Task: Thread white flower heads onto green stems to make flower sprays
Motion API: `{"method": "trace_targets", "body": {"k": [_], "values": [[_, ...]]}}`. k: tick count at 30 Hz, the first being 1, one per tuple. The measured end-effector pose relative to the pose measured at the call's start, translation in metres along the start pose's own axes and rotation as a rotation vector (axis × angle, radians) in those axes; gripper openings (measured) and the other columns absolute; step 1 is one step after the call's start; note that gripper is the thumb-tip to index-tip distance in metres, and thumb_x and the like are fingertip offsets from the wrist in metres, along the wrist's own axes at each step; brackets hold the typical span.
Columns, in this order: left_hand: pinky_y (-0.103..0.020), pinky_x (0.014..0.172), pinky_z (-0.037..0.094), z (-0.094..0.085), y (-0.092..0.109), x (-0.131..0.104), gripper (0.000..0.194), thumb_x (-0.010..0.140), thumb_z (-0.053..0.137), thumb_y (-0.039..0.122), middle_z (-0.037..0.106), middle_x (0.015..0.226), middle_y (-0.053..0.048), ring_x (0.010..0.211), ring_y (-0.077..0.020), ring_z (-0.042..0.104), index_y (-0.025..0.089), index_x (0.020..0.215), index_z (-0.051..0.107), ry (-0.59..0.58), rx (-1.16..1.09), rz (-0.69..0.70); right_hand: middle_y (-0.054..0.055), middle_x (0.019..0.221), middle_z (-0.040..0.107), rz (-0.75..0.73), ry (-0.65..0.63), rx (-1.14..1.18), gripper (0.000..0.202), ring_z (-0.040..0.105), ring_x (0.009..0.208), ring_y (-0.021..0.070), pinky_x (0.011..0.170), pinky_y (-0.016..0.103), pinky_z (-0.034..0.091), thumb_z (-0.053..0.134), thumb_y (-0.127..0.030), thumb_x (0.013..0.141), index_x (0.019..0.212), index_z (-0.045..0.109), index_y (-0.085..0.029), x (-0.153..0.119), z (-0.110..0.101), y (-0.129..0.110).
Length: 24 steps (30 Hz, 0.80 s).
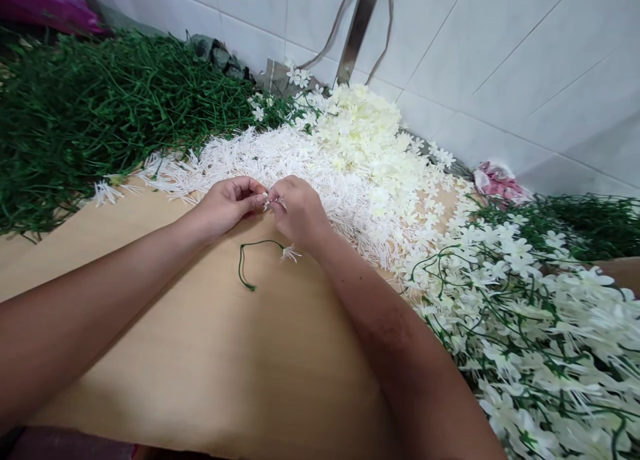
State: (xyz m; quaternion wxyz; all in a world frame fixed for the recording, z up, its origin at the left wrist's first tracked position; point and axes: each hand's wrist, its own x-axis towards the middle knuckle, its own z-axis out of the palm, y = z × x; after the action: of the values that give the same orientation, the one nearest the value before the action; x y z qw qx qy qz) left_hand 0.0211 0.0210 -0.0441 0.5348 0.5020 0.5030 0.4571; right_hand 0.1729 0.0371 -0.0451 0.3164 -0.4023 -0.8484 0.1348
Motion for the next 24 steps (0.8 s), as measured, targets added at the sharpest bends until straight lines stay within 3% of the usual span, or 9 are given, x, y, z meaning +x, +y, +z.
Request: {"method": "trace_targets", "body": {"k": [7,12,24], "values": [[-0.018,0.051,0.041,-0.0025,0.0006,0.002,0.011,0.067,0.064,0.007,0.054,0.061,0.004,0.054,-0.0056,0.049,0.014,0.068,0.056,0.018,-0.138,0.002,0.004,0.089,0.063,0.2,0.012,0.421,0.006,0.06,0.082,0.0132,0.077,0.03,0.05,0.059,-0.019,0.077,0.075,0.054,-0.019,-0.0006,0.0051,0.0002],[-0.018,0.051,0.043,-0.0021,0.0034,0.0009,0.012,0.069,0.062,0.005,0.056,0.063,0.004,0.053,-0.0051,0.051,0.014,0.075,0.058,0.015,-0.151,-0.011,-0.001,0.073,0.061,0.285,0.006,0.508,0.007,0.057,0.067,0.0101,0.065,0.027,0.048,0.059,-0.019,0.076,0.074,0.052,-0.018,0.0028,0.0039,0.0017],[-0.017,0.049,0.043,-0.0028,0.0049,0.0023,0.012,0.074,0.06,0.0,0.058,0.053,0.003,0.05,-0.0062,0.057,0.012,0.073,0.058,0.017,-0.149,-0.075,-0.002,0.067,0.058,0.3,0.005,0.61,0.015,0.054,0.062,0.0086,0.062,0.026,0.046,0.066,-0.025,0.072,0.072,0.054,-0.017,0.0042,0.0039,0.0041]]}}
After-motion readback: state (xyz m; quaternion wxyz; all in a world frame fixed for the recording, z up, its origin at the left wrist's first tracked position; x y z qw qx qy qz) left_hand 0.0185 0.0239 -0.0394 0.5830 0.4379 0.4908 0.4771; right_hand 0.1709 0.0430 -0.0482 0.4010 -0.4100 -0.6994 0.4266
